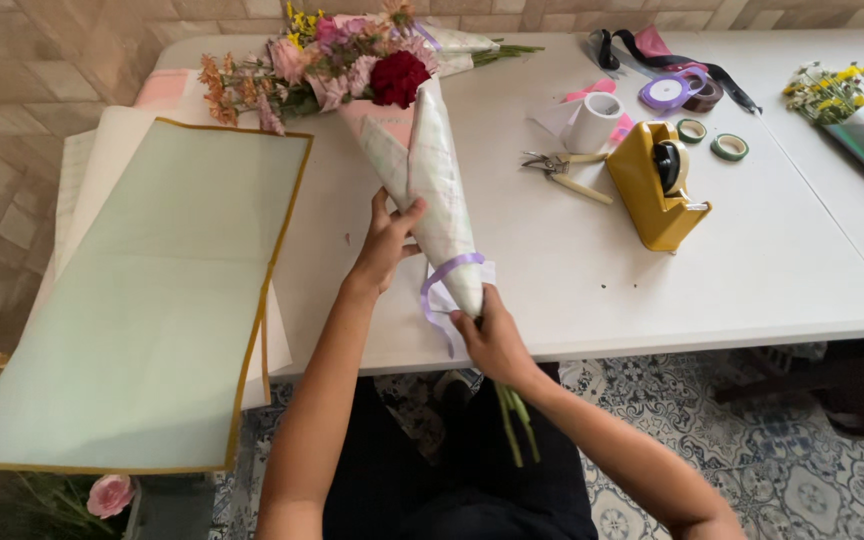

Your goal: The person wraps a flower bouquet with white patterned paper and ties a purple ribbon around the stems. They use a tape dispenser to secure the paper and shears to trim the ribbon.

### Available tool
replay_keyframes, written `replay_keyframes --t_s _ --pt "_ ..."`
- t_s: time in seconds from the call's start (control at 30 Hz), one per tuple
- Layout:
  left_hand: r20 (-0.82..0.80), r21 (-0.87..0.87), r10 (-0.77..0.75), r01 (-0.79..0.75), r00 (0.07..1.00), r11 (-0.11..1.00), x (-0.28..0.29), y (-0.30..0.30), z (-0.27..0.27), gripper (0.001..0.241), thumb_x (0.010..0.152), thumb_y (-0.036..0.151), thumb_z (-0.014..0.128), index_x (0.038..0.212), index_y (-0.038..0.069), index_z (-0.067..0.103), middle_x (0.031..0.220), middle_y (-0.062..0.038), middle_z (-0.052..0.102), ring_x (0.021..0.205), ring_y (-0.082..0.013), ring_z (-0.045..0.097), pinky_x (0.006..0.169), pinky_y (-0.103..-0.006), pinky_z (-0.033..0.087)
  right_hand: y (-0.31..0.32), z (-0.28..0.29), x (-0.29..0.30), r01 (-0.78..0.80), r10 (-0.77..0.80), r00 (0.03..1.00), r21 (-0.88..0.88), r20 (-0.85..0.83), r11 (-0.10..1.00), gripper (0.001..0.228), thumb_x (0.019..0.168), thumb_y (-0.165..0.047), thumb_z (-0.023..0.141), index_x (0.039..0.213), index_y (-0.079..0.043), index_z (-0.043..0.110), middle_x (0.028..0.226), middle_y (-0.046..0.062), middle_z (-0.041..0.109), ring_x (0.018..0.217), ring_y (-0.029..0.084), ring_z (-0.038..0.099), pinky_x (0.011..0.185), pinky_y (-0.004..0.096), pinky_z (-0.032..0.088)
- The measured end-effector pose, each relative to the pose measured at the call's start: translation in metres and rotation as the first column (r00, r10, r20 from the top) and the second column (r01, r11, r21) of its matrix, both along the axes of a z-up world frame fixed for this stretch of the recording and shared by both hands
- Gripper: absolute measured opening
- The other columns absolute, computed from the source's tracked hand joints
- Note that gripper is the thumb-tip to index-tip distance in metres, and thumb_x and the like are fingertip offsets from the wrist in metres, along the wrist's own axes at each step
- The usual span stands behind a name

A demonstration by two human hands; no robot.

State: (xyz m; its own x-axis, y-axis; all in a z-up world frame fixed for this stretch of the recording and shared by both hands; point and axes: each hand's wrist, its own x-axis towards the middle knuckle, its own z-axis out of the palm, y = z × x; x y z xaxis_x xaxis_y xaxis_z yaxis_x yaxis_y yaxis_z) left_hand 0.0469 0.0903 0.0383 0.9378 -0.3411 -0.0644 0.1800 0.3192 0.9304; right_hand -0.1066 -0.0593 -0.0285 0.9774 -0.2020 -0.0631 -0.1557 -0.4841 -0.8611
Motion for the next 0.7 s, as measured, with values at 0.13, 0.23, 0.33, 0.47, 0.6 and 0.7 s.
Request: replay_keyframes --t_s 0.13,0.23,0.33,0.47,0.6,0.7 --pt "0.041 0.181 0.022 -0.029 0.999 0.983 0.026 -0.007 -0.052 0.114 0.087 0.037 0.09 0.166 0.009 0.013 0.146 -0.03 0.05 0.131 -0.0408 0.058 0.099 -0.0624 0.051 0.029 0.015 -0.001 -0.042 0.041 0.999 0.033 0.012 0.999 0.051 0.101 -0.034 0.065 0.139 -0.009 0.042 0.103 0.039 0.07 0.105 0.06 0.068 0.081 0.068 0.053" --pt "0.033 0.247 0.073 -0.078 0.997 0.966 0.037 -0.01 -0.077 0.113 0.081 0.038 0.097 0.162 0.004 0.025 0.149 -0.028 0.049 0.139 -0.0401 0.052 0.108 -0.0597 0.045 0.02 0.013 0.006 -0.082 0.081 0.997 -0.087 -0.022 0.993 0.055 0.099 -0.048 0.063 0.134 -0.008 0.049 0.097 0.029 0.074 0.098 0.054 0.072 0.08 0.067 0.053" --pt "0.017 0.262 0.079 -0.081 0.997 0.962 0.028 -0.008 -0.065 0.115 0.077 0.033 0.099 0.16 0.0 0.027 0.154 -0.029 0.044 0.148 -0.0427 0.042 0.119 -0.0582 0.037 0.001 0.013 0.009 -0.096 0.071 0.994 -0.332 -0.086 0.939 0.052 0.1 -0.064 0.054 0.122 -0.019 0.067 0.087 0.014 0.077 0.091 0.045 0.075 0.081 0.061 0.057" --pt "0.019 0.302 -0.001 -0.005 1.0 0.953 0.01 -0.003 -0.031 0.109 0.08 0.028 0.094 0.158 -0.004 0.025 0.156 -0.032 0.039 0.152 -0.0459 0.036 0.123 -0.0581 0.032 -0.024 0.029 0.009 -0.003 0.023 0.999 -0.677 0.021 0.736 0.047 0.101 -0.059 0.058 0.13 -0.024 0.072 0.097 0.006 0.071 0.093 0.035 0.076 0.08 0.053 0.061" --pt "0.044 0.358 -0.058 0.039 0.997 0.933 0.022 0.001 -0.035 0.11 0.079 0.027 0.094 0.158 -0.004 0.024 0.159 -0.033 0.037 0.153 -0.0474 0.034 0.124 -0.0597 0.03 -0.069 -0.004 0.035 0.083 -0.01 0.994 -0.667 0.112 0.741 0.029 0.099 -0.045 0.063 0.12 -0.026 0.072 0.103 0.006 0.069 0.1 0.034 0.073 0.084 0.049 0.06" --pt "0.007 0.445 -0.141 0.124 0.99 0.887 0.02 0.017 -0.019 0.113 0.081 0.036 0.092 0.161 -0.003 0.022 0.163 -0.031 0.034 0.156 -0.0455 0.03 0.125 -0.0596 0.029 -0.106 -0.011 0.053 0.174 -0.118 0.985 -0.668 0.128 0.724 0.021 0.104 -0.039 0.06 0.106 -0.021 0.072 0.095 0.009 0.07 0.096 0.035 0.072 0.082 0.049 0.06"
